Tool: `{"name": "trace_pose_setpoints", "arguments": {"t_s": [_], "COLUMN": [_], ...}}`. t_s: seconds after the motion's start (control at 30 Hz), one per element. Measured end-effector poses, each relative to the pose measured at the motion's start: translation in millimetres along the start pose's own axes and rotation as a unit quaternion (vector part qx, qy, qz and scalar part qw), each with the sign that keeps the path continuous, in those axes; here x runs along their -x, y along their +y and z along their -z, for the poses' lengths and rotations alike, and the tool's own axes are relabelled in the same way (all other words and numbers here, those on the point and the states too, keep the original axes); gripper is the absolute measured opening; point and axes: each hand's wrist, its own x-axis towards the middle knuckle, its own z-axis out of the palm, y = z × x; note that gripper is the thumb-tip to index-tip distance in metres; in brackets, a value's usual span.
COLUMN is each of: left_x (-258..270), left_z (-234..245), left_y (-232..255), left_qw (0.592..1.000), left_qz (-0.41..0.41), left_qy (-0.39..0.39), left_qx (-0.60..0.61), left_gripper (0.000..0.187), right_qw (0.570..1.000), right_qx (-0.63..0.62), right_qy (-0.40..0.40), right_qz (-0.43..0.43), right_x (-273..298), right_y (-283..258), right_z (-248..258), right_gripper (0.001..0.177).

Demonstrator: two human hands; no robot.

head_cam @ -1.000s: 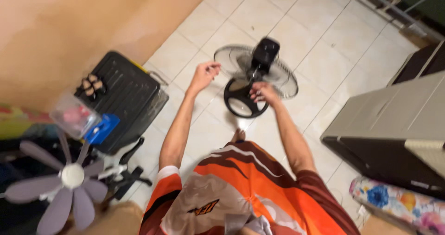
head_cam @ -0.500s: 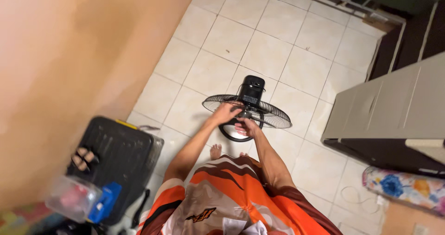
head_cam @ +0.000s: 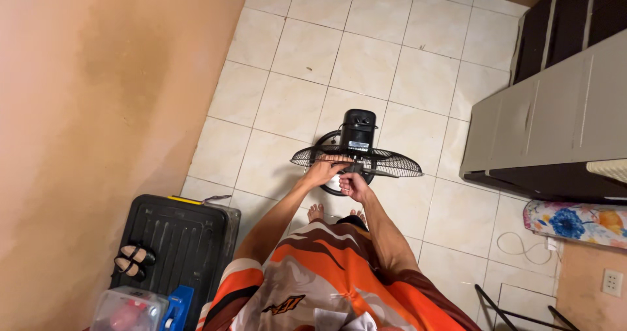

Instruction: The person disassembles a black electric fan by removing the front grille, fan blades, and rear grille, then reassembles the components in reverse order. The person repeatedly removes and reattaches the front grille and blades during the process.

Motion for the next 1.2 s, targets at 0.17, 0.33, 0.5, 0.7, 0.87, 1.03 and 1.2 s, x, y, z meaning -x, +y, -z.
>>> {"name": "trace_pose_setpoints", "arguments": {"t_s": [0.17,0.33,0.5,0.7,0.87,1.03,1.2], "left_x": [-0.1,-3.2,-3.4,-1.7,-4.9,-6.0,-14.4], "left_z": [-2.8,-6.5,-2.8,-8.4,-22.7,-29.9,-36.4], "left_y": [-13.3,-29.2,-35.3,-9.5,12.1,29.5,43.1], "left_qw": [0.998,0.996,0.981,0.998,0.995,0.993,0.983], "left_qz": [-0.010,0.002,0.015,-0.020,-0.019,-0.001,-0.077], "left_qy": [-0.016,-0.015,-0.011,0.063,0.085,0.068,0.038], "left_qx": [0.066,0.087,0.191,-0.020,-0.043,-0.096,-0.160], "left_gripper": [0.027,0.028,0.027,0.028,0.026,0.024,0.022], "right_qw": [0.998,0.978,0.997,0.999,0.992,0.975,0.906], "right_qx": [-0.033,-0.097,-0.071,0.025,0.055,0.086,0.191], "right_qy": [-0.059,-0.183,-0.023,0.013,0.114,0.197,0.352], "right_qz": [-0.008,0.002,-0.035,-0.022,0.025,0.065,0.135], "right_x": [-7.8,-3.8,15.9,10.2,11.4,11.7,4.2], "right_y": [7.5,4.7,-8.8,-14.8,-12.6,-5.9,4.2], "right_z": [17.6,15.5,3.8,-8.8,-3.1,-5.4,-17.6], "right_gripper": [0.015,0.014,0.013,0.009,0.009,0.011,0.054]}}
